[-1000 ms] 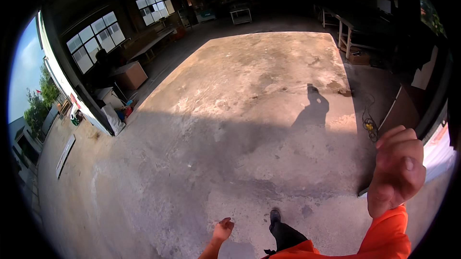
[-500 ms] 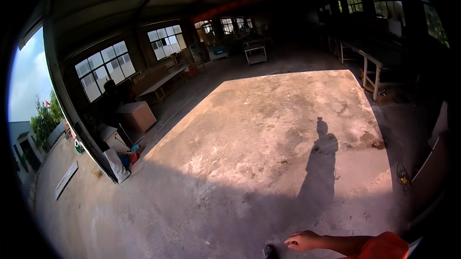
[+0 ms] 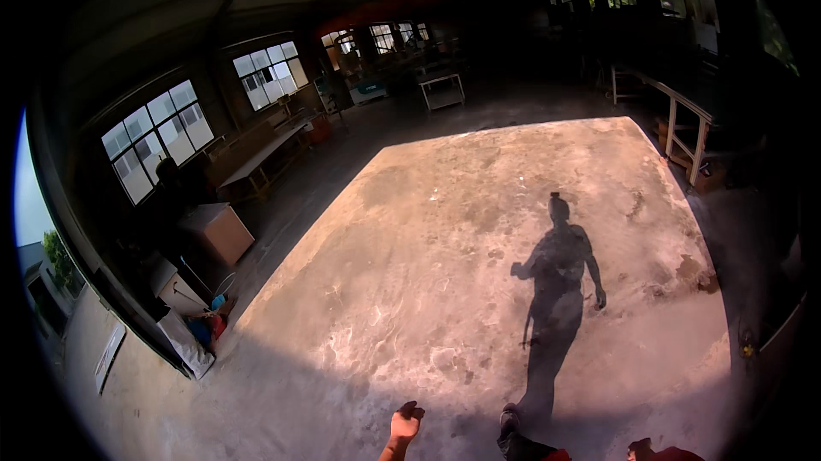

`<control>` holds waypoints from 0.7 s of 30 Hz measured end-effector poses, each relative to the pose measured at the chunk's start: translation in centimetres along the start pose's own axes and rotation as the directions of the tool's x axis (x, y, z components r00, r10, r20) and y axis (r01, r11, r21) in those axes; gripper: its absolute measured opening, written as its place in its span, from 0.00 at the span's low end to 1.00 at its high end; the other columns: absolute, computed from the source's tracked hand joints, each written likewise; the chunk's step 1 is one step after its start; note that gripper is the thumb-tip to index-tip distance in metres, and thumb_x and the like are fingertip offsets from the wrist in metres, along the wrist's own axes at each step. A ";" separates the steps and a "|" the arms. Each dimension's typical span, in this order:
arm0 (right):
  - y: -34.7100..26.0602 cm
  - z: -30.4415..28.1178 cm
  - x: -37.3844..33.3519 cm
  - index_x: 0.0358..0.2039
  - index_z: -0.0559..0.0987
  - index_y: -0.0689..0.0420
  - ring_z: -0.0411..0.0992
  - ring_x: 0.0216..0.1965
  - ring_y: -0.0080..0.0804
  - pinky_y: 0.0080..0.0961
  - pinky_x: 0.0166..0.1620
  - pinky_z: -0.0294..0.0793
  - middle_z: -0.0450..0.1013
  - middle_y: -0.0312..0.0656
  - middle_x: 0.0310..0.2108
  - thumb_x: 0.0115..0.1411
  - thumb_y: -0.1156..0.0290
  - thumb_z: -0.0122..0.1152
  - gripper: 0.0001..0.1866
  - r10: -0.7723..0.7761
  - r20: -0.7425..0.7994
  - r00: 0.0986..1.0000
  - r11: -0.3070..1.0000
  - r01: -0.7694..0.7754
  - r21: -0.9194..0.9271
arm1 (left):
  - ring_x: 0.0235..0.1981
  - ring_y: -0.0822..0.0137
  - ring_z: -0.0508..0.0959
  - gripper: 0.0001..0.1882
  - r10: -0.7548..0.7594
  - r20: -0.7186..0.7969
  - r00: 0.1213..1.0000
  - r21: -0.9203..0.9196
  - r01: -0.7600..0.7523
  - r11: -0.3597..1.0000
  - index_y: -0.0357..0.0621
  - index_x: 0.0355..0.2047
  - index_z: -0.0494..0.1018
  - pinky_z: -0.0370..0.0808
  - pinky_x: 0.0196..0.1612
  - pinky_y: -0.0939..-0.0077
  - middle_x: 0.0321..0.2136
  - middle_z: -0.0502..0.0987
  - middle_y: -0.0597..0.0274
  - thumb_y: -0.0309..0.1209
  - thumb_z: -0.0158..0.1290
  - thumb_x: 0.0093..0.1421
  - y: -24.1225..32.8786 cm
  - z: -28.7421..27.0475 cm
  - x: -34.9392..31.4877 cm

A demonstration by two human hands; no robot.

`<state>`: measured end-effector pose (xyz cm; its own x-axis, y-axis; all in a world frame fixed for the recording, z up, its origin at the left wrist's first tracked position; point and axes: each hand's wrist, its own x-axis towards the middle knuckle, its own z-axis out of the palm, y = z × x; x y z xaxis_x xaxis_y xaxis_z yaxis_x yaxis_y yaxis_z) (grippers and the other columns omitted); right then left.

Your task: The person uses a computer to manage task data, peels individual adhesive labels from a backing sheet, and applies them to specific locations on large wood panels arranged on a CNC machine bed. The person then lifts and transfers the labeled panels one by one from the machine to an adjacent table.

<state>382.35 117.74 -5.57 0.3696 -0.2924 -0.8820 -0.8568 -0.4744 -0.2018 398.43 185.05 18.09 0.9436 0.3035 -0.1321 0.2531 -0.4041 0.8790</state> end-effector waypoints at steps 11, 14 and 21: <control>-66.9 -2.7 -5.9 0.33 0.78 0.59 0.76 0.32 0.38 0.29 0.36 0.74 0.76 0.47 0.29 0.50 0.63 0.58 0.13 -0.896 0.008 0.444 0.425 0.862 -0.276 | 0.36 0.57 0.76 0.14 -0.580 0.308 0.754 0.350 0.477 0.806 0.46 0.38 0.74 0.73 0.38 0.67 0.32 0.78 0.53 0.36 0.49 0.53 -8.0 3.5 19.4; -81.4 -5.6 -5.5 0.37 0.78 0.59 0.76 0.33 0.37 0.27 0.36 0.73 0.76 0.47 0.30 0.50 0.64 0.59 0.16 -0.858 -0.120 0.500 0.514 0.839 -0.180 | 0.33 0.58 0.77 0.13 -0.624 0.298 0.722 0.357 0.522 0.775 0.45 0.37 0.74 0.73 0.35 0.68 0.31 0.78 0.55 0.35 0.49 0.52 -7.9 2.7 30.5; -89.5 -5.8 9.8 0.27 0.80 0.52 0.75 0.26 0.31 0.25 0.36 0.74 0.76 0.41 0.23 0.47 0.60 0.56 0.12 -0.609 0.006 0.793 0.792 0.608 -0.054 | 0.26 0.62 0.78 0.11 -0.663 0.250 0.705 0.322 0.585 0.744 0.42 0.33 0.75 0.73 0.28 0.70 0.27 0.78 0.59 0.32 0.51 0.50 -11.2 -0.6 64.0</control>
<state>464.75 152.54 6.27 0.8130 0.0617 -0.5790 -0.4341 -0.5986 -0.6732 455.90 209.54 0.10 0.5513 0.2663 -0.7907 0.8094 -0.4007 0.4293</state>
